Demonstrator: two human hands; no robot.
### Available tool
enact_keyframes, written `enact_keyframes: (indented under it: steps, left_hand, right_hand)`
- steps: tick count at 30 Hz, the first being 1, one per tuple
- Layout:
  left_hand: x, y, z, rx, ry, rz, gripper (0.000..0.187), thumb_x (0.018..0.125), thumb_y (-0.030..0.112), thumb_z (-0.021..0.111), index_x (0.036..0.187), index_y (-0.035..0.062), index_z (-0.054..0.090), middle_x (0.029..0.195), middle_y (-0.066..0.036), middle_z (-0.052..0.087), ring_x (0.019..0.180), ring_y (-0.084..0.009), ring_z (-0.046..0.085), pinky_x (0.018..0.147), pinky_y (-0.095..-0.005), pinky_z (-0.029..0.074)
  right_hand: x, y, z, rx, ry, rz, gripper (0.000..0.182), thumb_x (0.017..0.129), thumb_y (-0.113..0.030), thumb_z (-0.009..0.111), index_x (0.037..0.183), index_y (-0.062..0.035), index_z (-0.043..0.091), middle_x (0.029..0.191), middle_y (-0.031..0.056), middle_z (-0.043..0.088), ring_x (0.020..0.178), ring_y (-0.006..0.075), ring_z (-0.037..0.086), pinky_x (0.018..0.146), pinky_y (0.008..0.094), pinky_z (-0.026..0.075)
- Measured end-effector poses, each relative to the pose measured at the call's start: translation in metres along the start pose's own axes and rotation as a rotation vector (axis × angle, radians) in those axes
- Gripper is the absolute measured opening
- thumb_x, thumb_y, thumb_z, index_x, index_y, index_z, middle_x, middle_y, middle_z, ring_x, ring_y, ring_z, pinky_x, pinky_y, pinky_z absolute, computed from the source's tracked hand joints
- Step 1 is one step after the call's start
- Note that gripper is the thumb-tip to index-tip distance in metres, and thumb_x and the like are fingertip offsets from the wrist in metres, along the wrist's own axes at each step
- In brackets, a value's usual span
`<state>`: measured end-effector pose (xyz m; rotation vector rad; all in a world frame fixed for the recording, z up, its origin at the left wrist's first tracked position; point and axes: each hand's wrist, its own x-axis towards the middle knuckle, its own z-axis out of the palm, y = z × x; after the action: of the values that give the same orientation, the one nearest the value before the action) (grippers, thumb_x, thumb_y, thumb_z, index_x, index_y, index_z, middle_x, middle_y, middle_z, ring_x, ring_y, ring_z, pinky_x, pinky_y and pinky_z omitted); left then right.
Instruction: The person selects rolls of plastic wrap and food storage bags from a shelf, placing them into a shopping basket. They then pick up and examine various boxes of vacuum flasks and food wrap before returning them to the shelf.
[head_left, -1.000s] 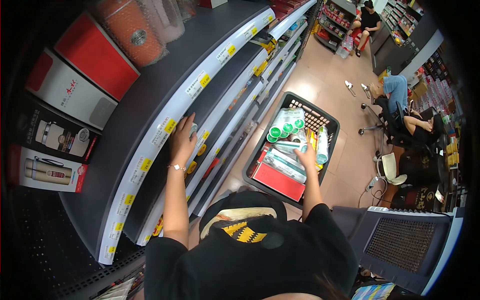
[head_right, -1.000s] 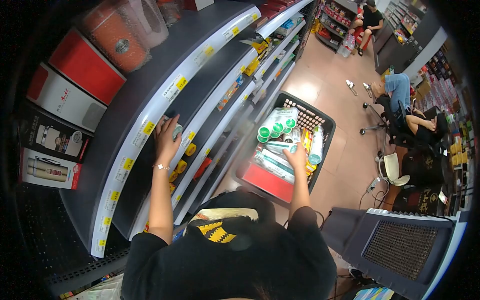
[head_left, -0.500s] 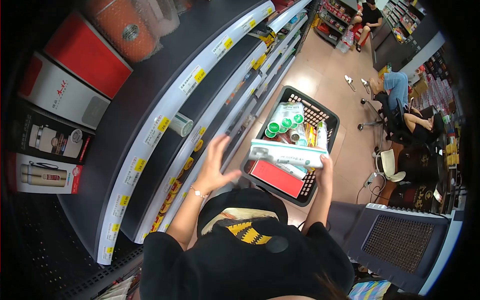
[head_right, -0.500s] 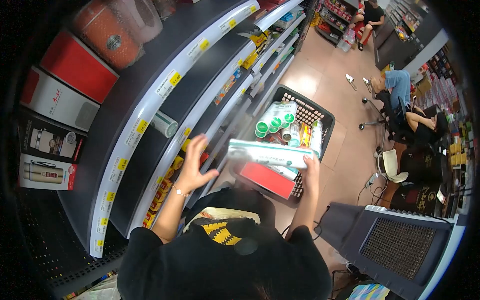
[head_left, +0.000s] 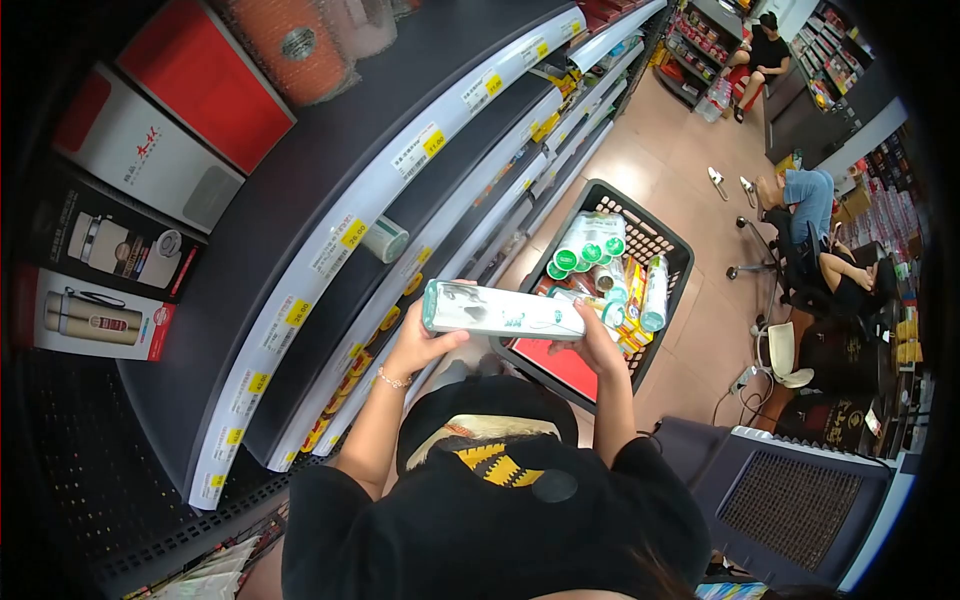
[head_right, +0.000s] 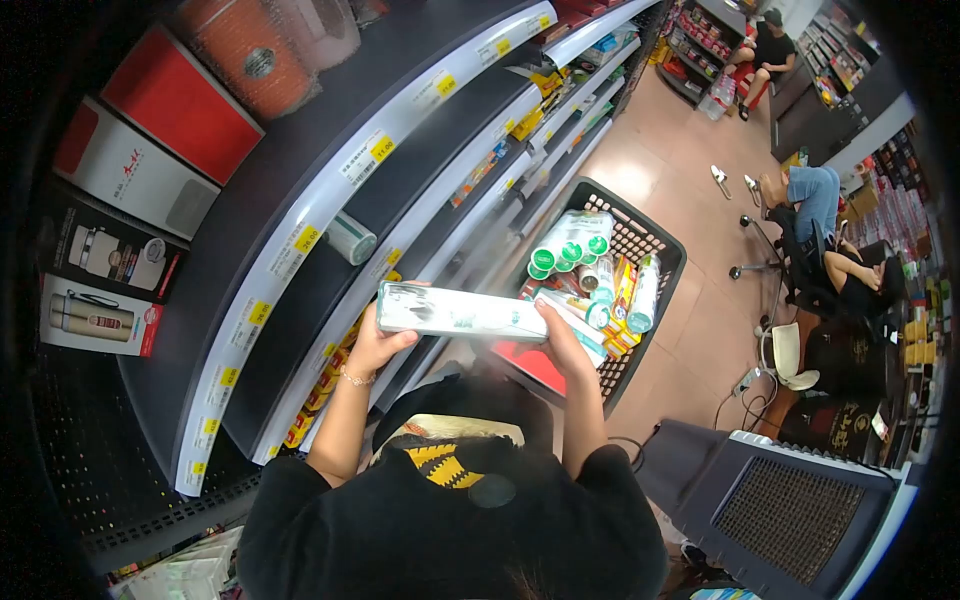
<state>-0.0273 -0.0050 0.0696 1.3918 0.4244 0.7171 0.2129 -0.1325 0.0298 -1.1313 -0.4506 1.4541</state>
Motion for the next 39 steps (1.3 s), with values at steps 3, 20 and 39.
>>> enact_keyframes:
  steps: [3,20,39]
  left_hand:
    - [-0.004,0.008,-0.007,-0.070,-0.019,-0.012,0.059,0.066,0.016,0.071,0.116,-0.0026,0.045,0.120,-0.011,0.048,0.107,-0.0166,0.048,0.092,-0.0301,0.036]
    - [-0.011,0.008,-0.020,-0.111,-0.080,-0.118,0.087,0.061,0.045,0.071,0.124,-0.0032,0.036,0.118,-0.009,0.045,0.108,-0.0159,0.045,0.093,-0.0284,0.034]
    - [-0.037,-0.021,-0.032,-0.387,0.191,-0.279,0.042,0.075,0.032,0.057,0.100,-0.0014,0.053,0.083,-0.007,0.058,0.070,-0.0115,0.053,0.066,-0.0265,0.044]
  right_hand:
    - [0.002,0.004,0.001,0.024,-0.036,-0.052,0.045,0.088,-0.033,0.039,0.110,0.0053,0.045,0.090,0.0170,0.059,0.069,0.0241,0.060,0.063,0.0364,0.050]
    - [-0.014,-0.026,0.015,-0.123,-0.116,-0.239,0.046,0.080,-0.027,0.055,0.117,-0.0036,0.041,0.108,0.0058,0.049,0.102,0.0151,0.045,0.087,0.0283,0.035]
    - [-0.013,-0.017,0.012,-0.186,-0.288,-0.293,0.059,0.074,-0.002,0.056,0.128,-0.0019,0.031,0.113,0.0078,0.049,0.106,0.0149,0.046,0.086,0.0284,0.038]
